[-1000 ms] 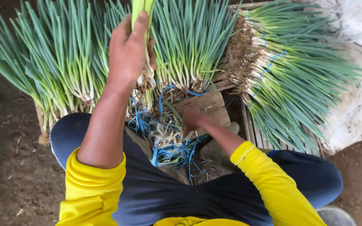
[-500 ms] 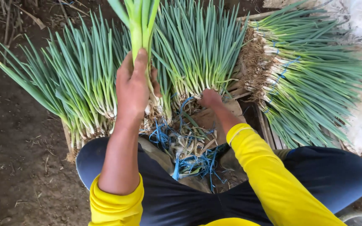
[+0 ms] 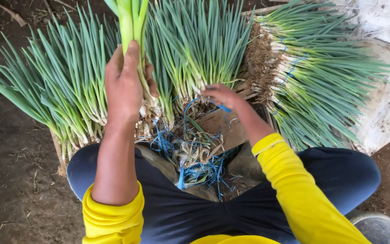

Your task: Tying harvested green onions into bundles using blue plastic string

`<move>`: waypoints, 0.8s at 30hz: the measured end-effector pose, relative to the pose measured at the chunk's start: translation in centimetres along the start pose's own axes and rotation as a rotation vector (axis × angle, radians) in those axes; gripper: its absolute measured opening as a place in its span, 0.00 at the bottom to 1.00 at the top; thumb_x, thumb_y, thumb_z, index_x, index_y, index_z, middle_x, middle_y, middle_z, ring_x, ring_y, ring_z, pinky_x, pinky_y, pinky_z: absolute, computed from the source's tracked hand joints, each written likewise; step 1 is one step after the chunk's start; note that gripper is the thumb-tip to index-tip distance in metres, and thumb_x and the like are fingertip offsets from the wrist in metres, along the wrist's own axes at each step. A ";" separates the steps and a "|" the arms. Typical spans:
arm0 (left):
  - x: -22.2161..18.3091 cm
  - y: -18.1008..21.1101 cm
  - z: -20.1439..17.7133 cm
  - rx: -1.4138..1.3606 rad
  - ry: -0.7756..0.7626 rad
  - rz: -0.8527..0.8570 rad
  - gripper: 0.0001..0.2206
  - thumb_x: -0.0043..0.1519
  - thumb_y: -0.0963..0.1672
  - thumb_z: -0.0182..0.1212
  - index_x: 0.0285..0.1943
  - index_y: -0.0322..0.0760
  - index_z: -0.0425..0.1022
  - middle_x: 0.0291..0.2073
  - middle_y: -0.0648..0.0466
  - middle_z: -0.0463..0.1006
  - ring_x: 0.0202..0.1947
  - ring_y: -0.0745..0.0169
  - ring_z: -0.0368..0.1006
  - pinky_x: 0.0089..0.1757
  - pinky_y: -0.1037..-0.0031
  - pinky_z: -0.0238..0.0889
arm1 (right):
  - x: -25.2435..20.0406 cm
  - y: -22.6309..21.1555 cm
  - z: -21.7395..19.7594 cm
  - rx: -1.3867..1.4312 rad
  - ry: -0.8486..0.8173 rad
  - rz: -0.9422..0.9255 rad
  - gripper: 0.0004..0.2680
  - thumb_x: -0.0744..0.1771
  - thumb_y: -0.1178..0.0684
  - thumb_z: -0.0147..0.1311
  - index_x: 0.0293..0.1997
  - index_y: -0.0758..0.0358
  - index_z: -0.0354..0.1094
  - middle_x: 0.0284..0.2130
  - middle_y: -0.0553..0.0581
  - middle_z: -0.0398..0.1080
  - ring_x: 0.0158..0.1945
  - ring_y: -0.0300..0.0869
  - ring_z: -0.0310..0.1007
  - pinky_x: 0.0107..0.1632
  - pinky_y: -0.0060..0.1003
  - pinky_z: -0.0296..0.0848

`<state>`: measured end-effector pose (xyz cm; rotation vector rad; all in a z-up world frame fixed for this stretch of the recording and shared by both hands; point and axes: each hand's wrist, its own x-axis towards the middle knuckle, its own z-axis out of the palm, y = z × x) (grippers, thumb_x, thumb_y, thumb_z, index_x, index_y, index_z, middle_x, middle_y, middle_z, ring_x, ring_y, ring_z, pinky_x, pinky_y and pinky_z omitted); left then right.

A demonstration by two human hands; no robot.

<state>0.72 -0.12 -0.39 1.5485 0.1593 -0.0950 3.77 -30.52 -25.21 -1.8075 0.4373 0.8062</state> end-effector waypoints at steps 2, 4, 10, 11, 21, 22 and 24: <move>-0.3 0.6 0.2 0.027 0.018 -0.010 0.16 0.74 0.51 0.43 0.50 0.36 0.71 0.25 0.60 0.70 0.15 0.71 0.68 0.19 0.77 0.64 | -1.2 0.8 1.2 -0.007 -0.026 0.054 0.24 0.65 0.45 0.62 0.69 0.64 0.66 0.54 0.64 0.77 0.49 0.46 0.78 0.47 0.30 0.77; -0.2 0.7 0.3 0.058 0.036 -0.026 0.17 0.74 0.51 0.43 0.51 0.37 0.72 0.25 0.60 0.70 0.15 0.72 0.68 0.20 0.78 0.64 | -1.7 1.9 2.3 -0.011 -0.057 0.113 0.25 0.65 0.49 0.62 0.71 0.65 0.63 0.55 0.63 0.75 0.49 0.46 0.78 0.55 0.35 0.79; -0.3 -0.5 0.6 0.040 0.015 0.061 0.17 0.74 0.51 0.43 0.49 0.36 0.72 0.24 0.60 0.69 0.13 0.71 0.67 0.17 0.78 0.63 | -0.9 5.8 4.7 -0.157 -0.109 0.208 0.32 0.65 0.44 0.59 0.80 0.58 0.51 0.75 0.65 0.57 0.73 0.64 0.62 0.75 0.59 0.58; -0.5 -0.5 0.7 0.037 0.031 0.024 0.18 0.73 0.51 0.43 0.56 0.35 0.72 0.25 0.60 0.70 0.15 0.72 0.67 0.18 0.78 0.65 | -1.2 5.7 5.0 -0.132 -0.105 0.221 0.33 0.65 0.40 0.59 0.80 0.55 0.51 0.74 0.64 0.58 0.72 0.62 0.64 0.75 0.58 0.58; -2.4 -2.0 1.0 -0.229 -0.064 -0.013 0.21 0.74 0.54 0.38 0.44 0.35 0.67 0.22 0.58 0.66 0.14 0.66 0.70 0.18 0.76 0.71 | -1.6 4.6 4.1 0.335 -0.110 0.035 0.35 0.70 0.43 0.66 0.81 0.69 0.44 0.71 0.76 0.56 0.41 0.41 0.68 0.38 0.34 0.73; -2.3 -2.7 1.5 -0.226 -0.050 0.004 0.21 0.74 0.54 0.38 0.44 0.35 0.67 0.22 0.58 0.66 0.14 0.66 0.70 0.18 0.76 0.71 | -2.6 4.1 4.0 0.326 -0.121 0.019 0.35 0.70 0.43 0.66 0.81 0.69 0.44 0.71 0.76 0.56 0.41 0.41 0.68 0.38 0.34 0.73; -2.3 -4.4 2.4 -0.352 -0.197 -0.017 0.20 0.76 0.52 0.31 0.49 0.35 0.65 0.24 0.59 0.65 0.15 0.63 0.71 0.22 0.69 0.75 | -4.9 3.9 3.7 0.549 -0.191 -0.173 0.25 0.73 0.53 0.57 0.76 0.80 0.50 0.20 0.43 0.55 0.16 0.28 0.45 0.21 0.30 0.52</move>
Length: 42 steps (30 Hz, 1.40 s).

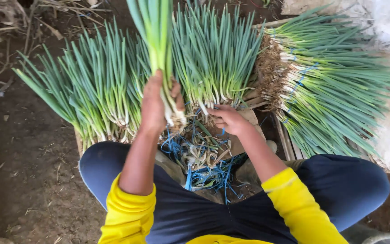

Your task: Tying harvested green onions into bundles using blue plastic string

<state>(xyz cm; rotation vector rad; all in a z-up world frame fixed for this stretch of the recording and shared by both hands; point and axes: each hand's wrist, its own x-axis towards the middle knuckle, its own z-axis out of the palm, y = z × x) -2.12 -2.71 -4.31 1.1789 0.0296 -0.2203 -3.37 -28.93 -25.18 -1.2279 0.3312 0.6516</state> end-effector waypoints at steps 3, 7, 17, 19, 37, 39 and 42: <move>-0.3 -2.5 1.0 -0.014 -0.002 -0.008 0.21 0.77 0.52 0.30 0.52 0.34 0.65 0.24 0.60 0.65 0.15 0.64 0.70 0.23 0.69 0.75 | -4.8 -1.8 1.5 0.019 0.031 -0.059 0.23 0.71 0.54 0.60 0.72 0.78 0.57 0.17 0.41 0.58 0.12 0.27 0.47 0.16 0.25 0.52; -1.6 -4.5 1.8 0.074 -0.027 -0.054 0.23 0.78 0.52 0.28 0.56 0.30 0.65 0.25 0.60 0.64 0.16 0.66 0.70 0.26 0.69 0.76 | -8.5 -2.6 3.1 0.076 0.099 -0.183 0.18 0.69 0.58 0.61 0.65 0.77 0.64 0.17 0.38 0.50 0.12 0.24 0.46 0.16 0.21 0.51; -1.0 -8.9 2.0 0.246 -0.115 -0.102 0.28 0.77 0.54 0.22 0.49 0.31 0.67 0.26 0.55 0.66 0.19 0.64 0.74 0.28 0.68 0.76 | -12.7 -4.5 6.4 -0.098 0.001 -0.389 0.15 0.69 0.54 0.62 0.59 0.73 0.69 0.19 0.45 0.59 0.14 0.29 0.53 0.19 0.25 0.55; 0.0 -11.3 0.5 0.254 -0.123 -0.118 0.29 0.77 0.55 0.22 0.51 0.30 0.67 0.27 0.54 0.67 0.19 0.63 0.74 0.27 0.67 0.76 | -12.8 -4.4 6.8 -0.157 -0.048 -0.430 0.14 0.69 0.54 0.62 0.58 0.72 0.70 0.19 0.46 0.59 0.14 0.29 0.53 0.19 0.26 0.56; -3.1 -8.0 5.3 0.495 -0.025 -0.238 0.45 0.71 0.63 0.18 0.78 0.18 0.51 0.73 0.22 0.56 0.76 0.23 0.49 0.71 0.37 0.41 | -13.6 -5.6 9.1 -0.269 -0.002 -0.419 0.12 0.69 0.56 0.62 0.59 0.66 0.70 0.30 0.57 0.75 0.18 0.31 0.57 0.23 0.27 0.61; -2.5 -9.5 4.2 0.490 -0.068 -0.220 0.47 0.70 0.64 0.15 0.79 0.18 0.49 0.75 0.22 0.53 0.76 0.21 0.45 0.71 0.35 0.37 | -13.0 -4.1 8.5 -0.326 0.021 -0.382 0.20 0.69 0.53 0.63 0.69 0.63 0.64 0.45 0.58 0.78 0.29 0.32 0.67 0.31 0.29 0.70; -2.1 -10.7 3.2 0.479 -0.105 -0.221 0.46 0.72 0.63 0.15 0.79 0.15 0.46 0.74 0.19 0.49 0.76 0.16 0.42 0.71 0.32 0.36 | -13.5 -4.7 7.8 -0.531 0.011 -0.342 0.30 0.69 0.48 0.62 0.79 0.67 0.49 0.71 0.73 0.60 0.71 0.65 0.64 0.69 0.66 0.63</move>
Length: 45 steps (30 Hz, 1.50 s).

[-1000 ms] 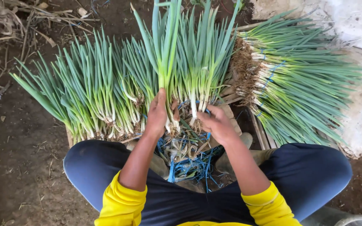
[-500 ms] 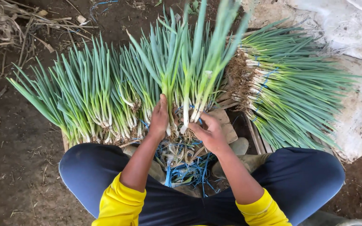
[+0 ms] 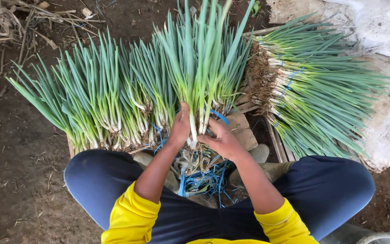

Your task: Tying harvested green onions into bundles using blue plastic string

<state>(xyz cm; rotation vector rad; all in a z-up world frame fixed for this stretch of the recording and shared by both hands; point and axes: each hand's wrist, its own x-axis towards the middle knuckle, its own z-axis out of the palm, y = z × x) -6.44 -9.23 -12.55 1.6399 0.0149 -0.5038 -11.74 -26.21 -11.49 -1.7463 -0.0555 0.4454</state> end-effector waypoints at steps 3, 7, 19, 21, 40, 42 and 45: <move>0.6 -0.6 -0.2 0.058 -0.014 0.008 0.46 0.72 0.63 0.16 0.79 0.16 0.45 0.75 0.20 0.48 0.77 0.18 0.41 0.71 0.33 0.36 | 0.0 -1.8 0.4 -0.063 -0.020 -0.045 0.31 0.72 0.48 0.57 0.81 0.69 0.40 0.73 0.78 0.52 0.73 0.75 0.51 0.69 0.78 0.56; 0.8 -0.7 -0.6 0.105 0.023 0.031 0.44 0.73 0.62 0.22 0.80 0.17 0.44 0.74 0.20 0.52 0.76 0.20 0.48 0.70 0.33 0.44 | -0.9 -5.1 1.1 -0.221 0.025 0.081 0.37 0.71 0.44 0.57 0.77 0.82 0.28 0.74 0.87 0.35 0.74 0.77 0.50 0.68 0.75 0.66; -0.3 1.0 0.5 0.080 -0.036 0.124 0.37 0.76 0.56 0.29 0.79 0.14 0.41 0.73 0.17 0.50 0.74 0.14 0.47 0.66 0.28 0.45 | -0.9 -5.1 0.6 -0.411 0.061 0.047 0.33 0.71 0.40 0.57 0.79 0.71 0.42 0.72 0.83 0.45 0.71 0.77 0.54 0.61 0.63 0.79; -0.4 0.5 0.4 0.092 -0.066 0.066 0.39 0.75 0.58 0.29 0.81 0.17 0.39 0.76 0.19 0.46 0.76 0.16 0.42 0.68 0.29 0.39 | -1.1 -5.1 0.6 -0.529 0.060 0.039 0.29 0.70 0.44 0.58 0.79 0.61 0.47 0.63 0.72 0.58 0.64 0.67 0.69 0.55 0.53 0.85; 0.2 0.3 -0.5 -0.279 0.003 -0.046 0.46 0.60 0.43 0.74 0.82 0.23 0.45 0.71 0.26 0.62 0.74 0.27 0.55 0.72 0.34 0.31 | 0.5 -2.3 -2.6 -0.321 0.058 0.050 0.44 0.63 0.21 0.60 0.80 0.65 0.47 0.57 0.72 0.65 0.44 0.49 0.74 0.43 0.44 0.78; 0.8 -0.8 -0.7 -0.422 -0.166 0.076 0.48 0.64 0.41 0.71 0.82 0.18 0.32 0.34 0.35 0.82 0.47 0.38 0.83 0.71 0.31 0.22 | 1.2 0.2 -4.0 0.047 0.167 -0.068 0.25 0.69 0.45 0.59 0.72 0.68 0.61 0.33 0.48 0.53 0.26 0.31 0.55 0.24 0.32 0.62; -0.8 1.9 -0.2 -0.429 -0.284 0.205 0.40 0.64 0.35 0.65 0.81 0.17 0.39 0.30 0.38 0.82 0.32 0.44 0.83 0.69 0.29 0.34 | 1.1 1.7 -5.0 0.249 0.201 -0.052 0.23 0.68 0.44 0.57 0.70 0.68 0.64 0.35 0.49 0.51 0.26 0.29 0.53 0.23 0.25 0.57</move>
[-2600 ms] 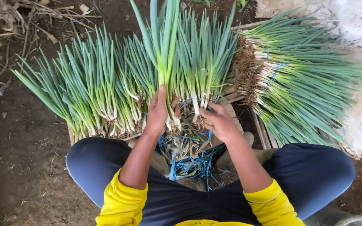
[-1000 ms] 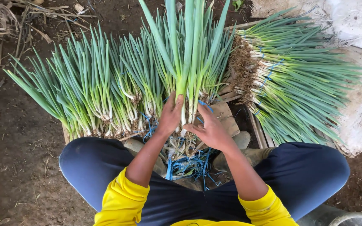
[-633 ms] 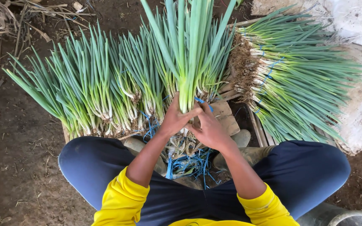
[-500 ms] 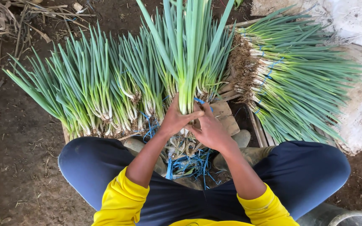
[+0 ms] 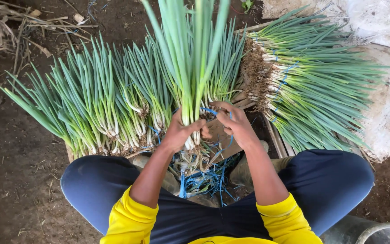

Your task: Tying harvested green onions into bundles using blue plastic string

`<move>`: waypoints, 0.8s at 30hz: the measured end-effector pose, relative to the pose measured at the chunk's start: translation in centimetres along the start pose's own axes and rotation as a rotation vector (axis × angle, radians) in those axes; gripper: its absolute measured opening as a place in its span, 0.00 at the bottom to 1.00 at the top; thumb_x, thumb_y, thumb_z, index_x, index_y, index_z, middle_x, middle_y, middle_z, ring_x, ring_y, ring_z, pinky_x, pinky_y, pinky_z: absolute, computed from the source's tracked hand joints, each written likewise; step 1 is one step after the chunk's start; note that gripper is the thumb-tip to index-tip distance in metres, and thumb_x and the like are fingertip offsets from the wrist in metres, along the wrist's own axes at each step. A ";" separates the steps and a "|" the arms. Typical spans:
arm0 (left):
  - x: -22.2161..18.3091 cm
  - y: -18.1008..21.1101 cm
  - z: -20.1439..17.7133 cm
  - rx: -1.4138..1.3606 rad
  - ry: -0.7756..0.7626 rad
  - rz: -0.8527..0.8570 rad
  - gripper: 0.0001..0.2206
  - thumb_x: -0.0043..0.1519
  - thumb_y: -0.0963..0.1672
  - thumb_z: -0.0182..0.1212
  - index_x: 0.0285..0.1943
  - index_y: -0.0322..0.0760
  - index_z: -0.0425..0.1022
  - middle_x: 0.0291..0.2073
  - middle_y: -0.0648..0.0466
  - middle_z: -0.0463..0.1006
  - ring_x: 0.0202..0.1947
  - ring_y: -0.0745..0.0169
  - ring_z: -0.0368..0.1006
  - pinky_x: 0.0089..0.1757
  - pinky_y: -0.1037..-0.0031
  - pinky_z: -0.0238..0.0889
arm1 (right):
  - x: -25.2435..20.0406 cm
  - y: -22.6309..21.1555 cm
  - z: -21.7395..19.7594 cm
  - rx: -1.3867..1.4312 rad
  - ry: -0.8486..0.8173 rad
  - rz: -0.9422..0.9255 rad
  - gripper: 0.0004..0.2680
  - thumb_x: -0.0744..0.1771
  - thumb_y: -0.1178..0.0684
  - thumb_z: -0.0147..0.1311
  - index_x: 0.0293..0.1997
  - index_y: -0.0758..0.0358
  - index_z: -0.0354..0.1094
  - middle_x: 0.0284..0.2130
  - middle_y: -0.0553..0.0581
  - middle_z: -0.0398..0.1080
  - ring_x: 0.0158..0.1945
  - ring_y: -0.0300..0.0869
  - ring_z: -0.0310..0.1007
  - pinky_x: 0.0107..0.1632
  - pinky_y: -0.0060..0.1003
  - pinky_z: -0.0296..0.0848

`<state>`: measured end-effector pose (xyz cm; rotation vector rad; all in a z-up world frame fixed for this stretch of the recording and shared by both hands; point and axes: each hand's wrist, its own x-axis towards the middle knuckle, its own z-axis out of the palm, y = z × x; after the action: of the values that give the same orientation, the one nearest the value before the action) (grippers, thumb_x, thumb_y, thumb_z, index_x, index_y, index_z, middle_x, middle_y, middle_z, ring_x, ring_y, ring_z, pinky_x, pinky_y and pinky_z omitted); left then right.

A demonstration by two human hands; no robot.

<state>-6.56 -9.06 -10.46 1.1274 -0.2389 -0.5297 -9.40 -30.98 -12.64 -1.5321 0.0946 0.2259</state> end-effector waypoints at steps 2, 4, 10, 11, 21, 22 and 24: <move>-0.1 -0.9 -0.3 0.100 -0.050 0.046 0.34 0.64 0.34 0.62 0.79 0.20 0.47 0.28 0.40 0.81 0.27 0.48 0.82 0.68 0.30 0.44 | 0.0 0.5 0.5 0.013 0.008 0.015 0.24 0.67 0.47 0.59 0.70 0.70 0.63 0.36 0.50 0.53 0.29 0.33 0.56 0.25 0.26 0.61; -0.1 -1.1 0.1 0.202 -0.101 0.096 0.29 0.64 0.33 0.59 0.76 0.23 0.56 0.25 0.42 0.81 0.21 0.53 0.81 0.66 0.32 0.53 | 0.2 1.5 1.3 0.025 0.016 0.025 0.25 0.66 0.50 0.62 0.71 0.71 0.63 0.37 0.52 0.54 0.31 0.36 0.58 0.27 0.28 0.65; -0.7 -3.6 2.7 0.997 0.029 0.007 0.26 0.64 0.37 0.63 0.70 0.13 0.61 0.33 0.31 0.82 0.26 0.45 0.82 0.36 0.54 0.79 | -0.2 -0.7 6.2 0.050 0.267 0.035 0.26 0.60 0.44 0.76 0.56 0.71 0.71 0.46 0.63 0.71 0.52 0.50 0.71 0.57 0.53 0.76; -0.5 -4.7 2.7 1.211 0.027 -0.040 0.24 0.65 0.42 0.62 0.66 0.20 0.62 0.32 0.34 0.82 0.30 0.40 0.83 0.39 0.48 0.78 | 0.4 0.8 6.2 0.071 0.382 0.082 0.27 0.59 0.44 0.78 0.56 0.72 0.71 0.48 0.64 0.74 0.53 0.48 0.72 0.57 0.53 0.74; 0.5 -4.8 1.1 0.983 -0.226 -0.174 0.26 0.60 0.48 0.67 0.62 0.25 0.70 0.40 0.34 0.84 0.38 0.38 0.84 0.41 0.52 0.77 | 2.1 8.8 3.2 0.419 0.353 -0.074 0.15 0.61 0.54 0.72 0.48 0.59 0.70 0.36 0.55 0.73 0.44 0.49 0.75 0.54 0.49 0.74; 0.2 -3.6 1.1 0.983 -0.227 -0.173 0.26 0.60 0.48 0.67 0.62 0.25 0.70 0.40 0.34 0.84 0.38 0.38 0.84 0.41 0.52 0.77 | 2.2 9.1 3.0 0.418 0.354 -0.075 0.15 0.61 0.54 0.72 0.48 0.59 0.70 0.36 0.55 0.73 0.44 0.49 0.75 0.54 0.49 0.74; -0.2 -1.0 1.1 0.897 -0.305 -0.246 0.29 0.62 0.46 0.66 0.68 0.20 0.67 0.45 0.30 0.83 0.31 0.43 0.84 0.39 0.57 0.80 | 2.8 9.5 2.5 0.568 0.246 -0.180 0.12 0.62 0.55 0.69 0.42 0.56 0.66 0.31 0.49 0.68 0.37 0.42 0.70 0.47 0.44 0.71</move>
<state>-7.52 -10.08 -10.85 1.9604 -0.6484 -0.8519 -8.81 -27.99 -22.38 -0.9878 0.1966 -0.1290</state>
